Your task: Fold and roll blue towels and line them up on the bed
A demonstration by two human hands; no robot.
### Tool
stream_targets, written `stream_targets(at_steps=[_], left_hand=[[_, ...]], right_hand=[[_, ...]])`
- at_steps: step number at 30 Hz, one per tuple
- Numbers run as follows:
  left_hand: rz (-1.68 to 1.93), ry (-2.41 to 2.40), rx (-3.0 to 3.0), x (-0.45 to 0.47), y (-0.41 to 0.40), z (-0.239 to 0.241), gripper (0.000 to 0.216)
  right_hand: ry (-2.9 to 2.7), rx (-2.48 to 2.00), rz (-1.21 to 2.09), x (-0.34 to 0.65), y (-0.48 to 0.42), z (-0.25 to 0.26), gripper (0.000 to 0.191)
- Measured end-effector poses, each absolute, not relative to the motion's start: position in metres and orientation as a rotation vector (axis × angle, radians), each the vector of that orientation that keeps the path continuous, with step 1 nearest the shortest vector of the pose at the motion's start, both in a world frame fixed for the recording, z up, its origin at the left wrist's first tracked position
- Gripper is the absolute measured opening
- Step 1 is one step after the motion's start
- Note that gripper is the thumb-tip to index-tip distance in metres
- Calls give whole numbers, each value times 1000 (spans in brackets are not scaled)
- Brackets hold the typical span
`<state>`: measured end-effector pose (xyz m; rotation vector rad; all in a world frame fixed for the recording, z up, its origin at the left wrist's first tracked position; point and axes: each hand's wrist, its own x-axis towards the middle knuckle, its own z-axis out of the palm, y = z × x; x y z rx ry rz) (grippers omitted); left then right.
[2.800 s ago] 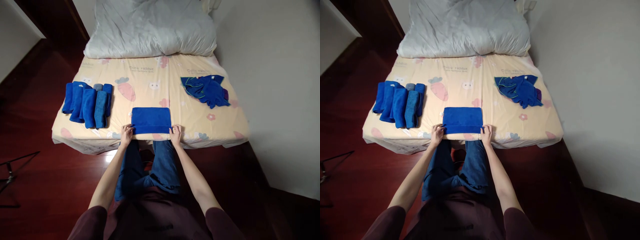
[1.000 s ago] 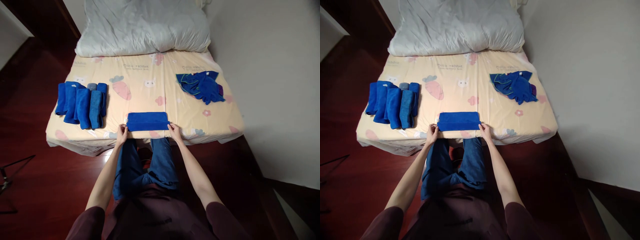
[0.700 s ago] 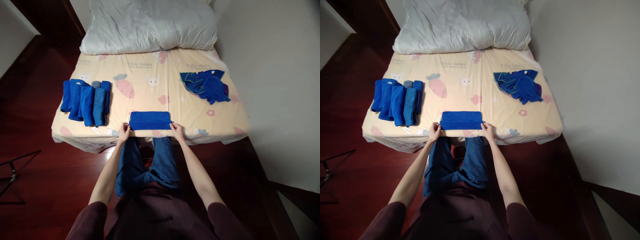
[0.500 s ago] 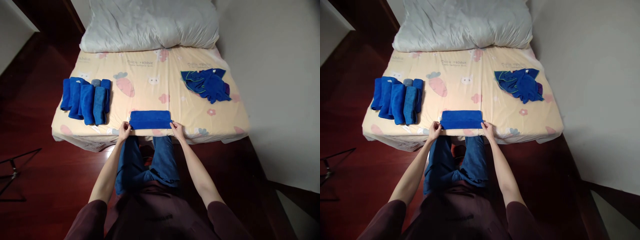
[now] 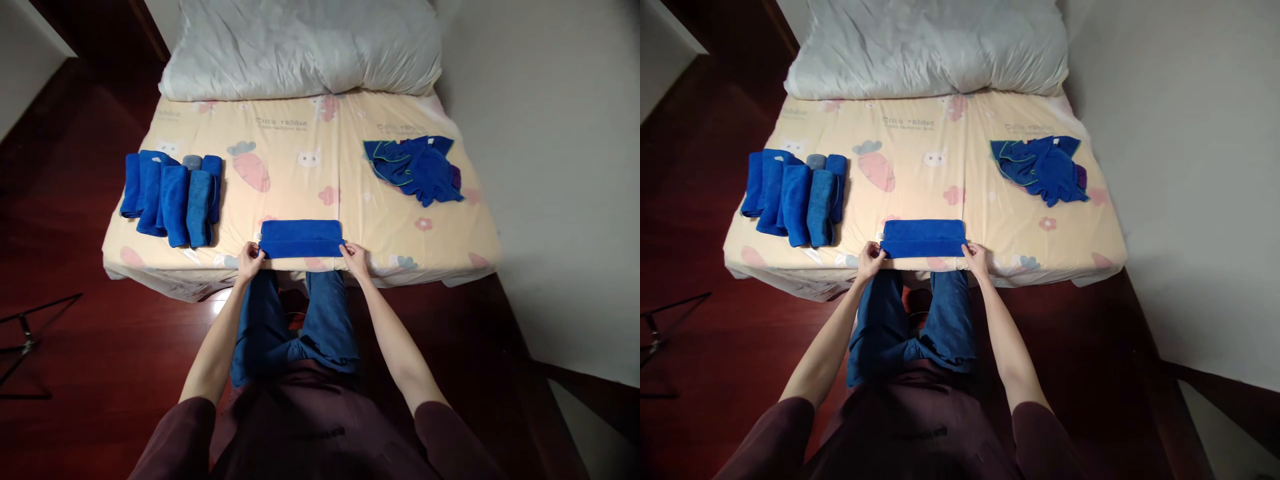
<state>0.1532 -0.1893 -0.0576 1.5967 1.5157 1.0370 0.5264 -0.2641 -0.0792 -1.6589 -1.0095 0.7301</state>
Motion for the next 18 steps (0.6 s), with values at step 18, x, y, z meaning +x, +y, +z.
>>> stream_targets(at_steps=[18], left_hand=[[1142,1564,1764,154,-188,-67,11]], right_hand=[[-1107,-1769,520,522,-270,-76,29]])
